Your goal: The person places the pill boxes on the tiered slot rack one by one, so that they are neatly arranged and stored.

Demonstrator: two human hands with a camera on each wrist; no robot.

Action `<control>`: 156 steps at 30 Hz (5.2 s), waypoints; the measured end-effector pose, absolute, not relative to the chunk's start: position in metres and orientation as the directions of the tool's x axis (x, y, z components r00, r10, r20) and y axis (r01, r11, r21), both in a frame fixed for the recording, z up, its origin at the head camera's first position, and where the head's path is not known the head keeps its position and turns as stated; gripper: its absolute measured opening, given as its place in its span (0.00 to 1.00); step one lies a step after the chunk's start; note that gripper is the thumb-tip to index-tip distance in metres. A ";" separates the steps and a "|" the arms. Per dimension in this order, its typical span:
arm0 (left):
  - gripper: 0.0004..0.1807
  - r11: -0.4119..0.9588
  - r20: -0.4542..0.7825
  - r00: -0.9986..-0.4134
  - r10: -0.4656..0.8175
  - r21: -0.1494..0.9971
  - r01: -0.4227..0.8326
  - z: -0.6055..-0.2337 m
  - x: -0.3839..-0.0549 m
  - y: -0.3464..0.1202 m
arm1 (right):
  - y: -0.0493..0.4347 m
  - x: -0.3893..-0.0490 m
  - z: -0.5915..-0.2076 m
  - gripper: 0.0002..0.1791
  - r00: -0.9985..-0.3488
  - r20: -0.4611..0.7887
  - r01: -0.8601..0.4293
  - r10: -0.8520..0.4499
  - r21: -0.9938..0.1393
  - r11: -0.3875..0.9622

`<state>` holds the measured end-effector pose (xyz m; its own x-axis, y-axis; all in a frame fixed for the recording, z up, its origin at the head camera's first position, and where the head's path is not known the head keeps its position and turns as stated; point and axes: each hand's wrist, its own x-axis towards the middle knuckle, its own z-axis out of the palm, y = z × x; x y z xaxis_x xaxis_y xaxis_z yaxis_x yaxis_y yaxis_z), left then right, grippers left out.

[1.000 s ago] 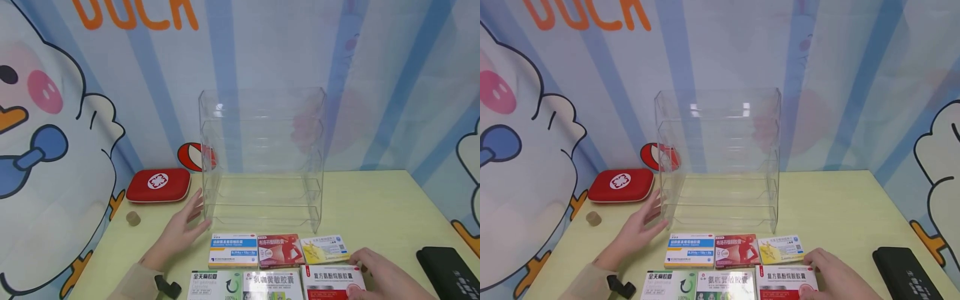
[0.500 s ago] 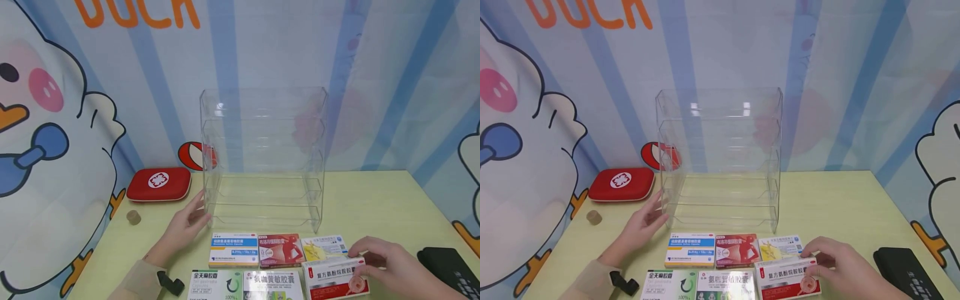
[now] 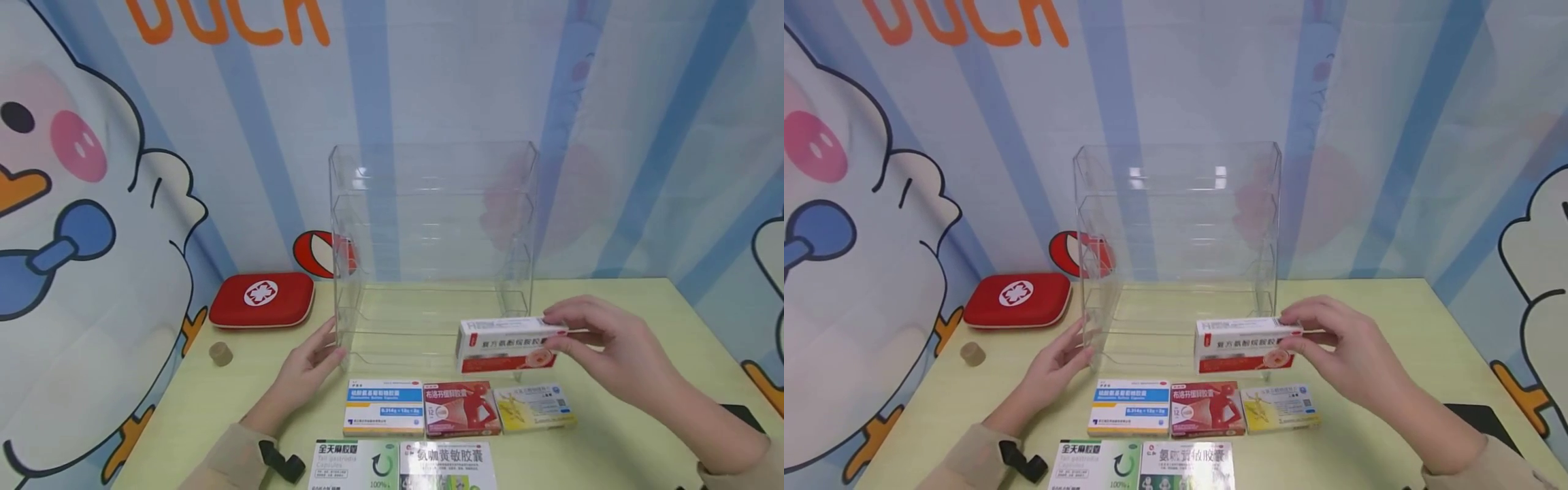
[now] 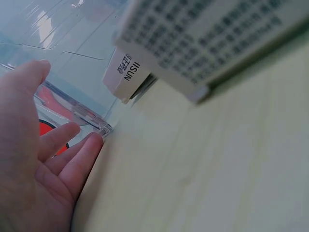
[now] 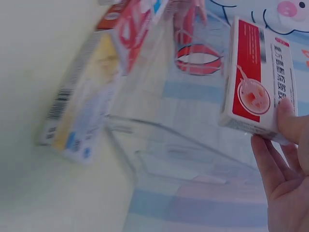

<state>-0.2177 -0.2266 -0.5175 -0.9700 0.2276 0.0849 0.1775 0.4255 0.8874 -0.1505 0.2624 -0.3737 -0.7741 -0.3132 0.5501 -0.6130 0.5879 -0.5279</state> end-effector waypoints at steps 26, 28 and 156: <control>0.38 0.412 0.076 -0.972 0.223 0.896 0.165 -0.521 -0.219 -0.228 | 0.151 -0.270 -0.283 0.14 -0.666 0.745 -0.676 -0.040 -0.581 0.453; 0.38 0.412 0.077 -0.972 0.221 0.896 0.165 -0.522 -0.220 -0.228 | 0.145 -0.276 -0.277 0.14 -0.670 0.743 -0.667 -0.018 -0.591 0.453; 0.38 0.438 0.040 -0.977 0.211 0.889 0.131 -0.519 -0.224 -0.222 | 0.193 -0.102 -0.470 0.44 -0.791 0.074 -0.566 -0.607 -0.464 0.681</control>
<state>-0.2241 -0.2215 -0.5190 -0.9766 0.2113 0.0402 0.1314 0.4384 0.8891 -0.1023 0.1929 -0.4697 -0.7910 -0.6074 0.0739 -0.5665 0.6813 -0.4636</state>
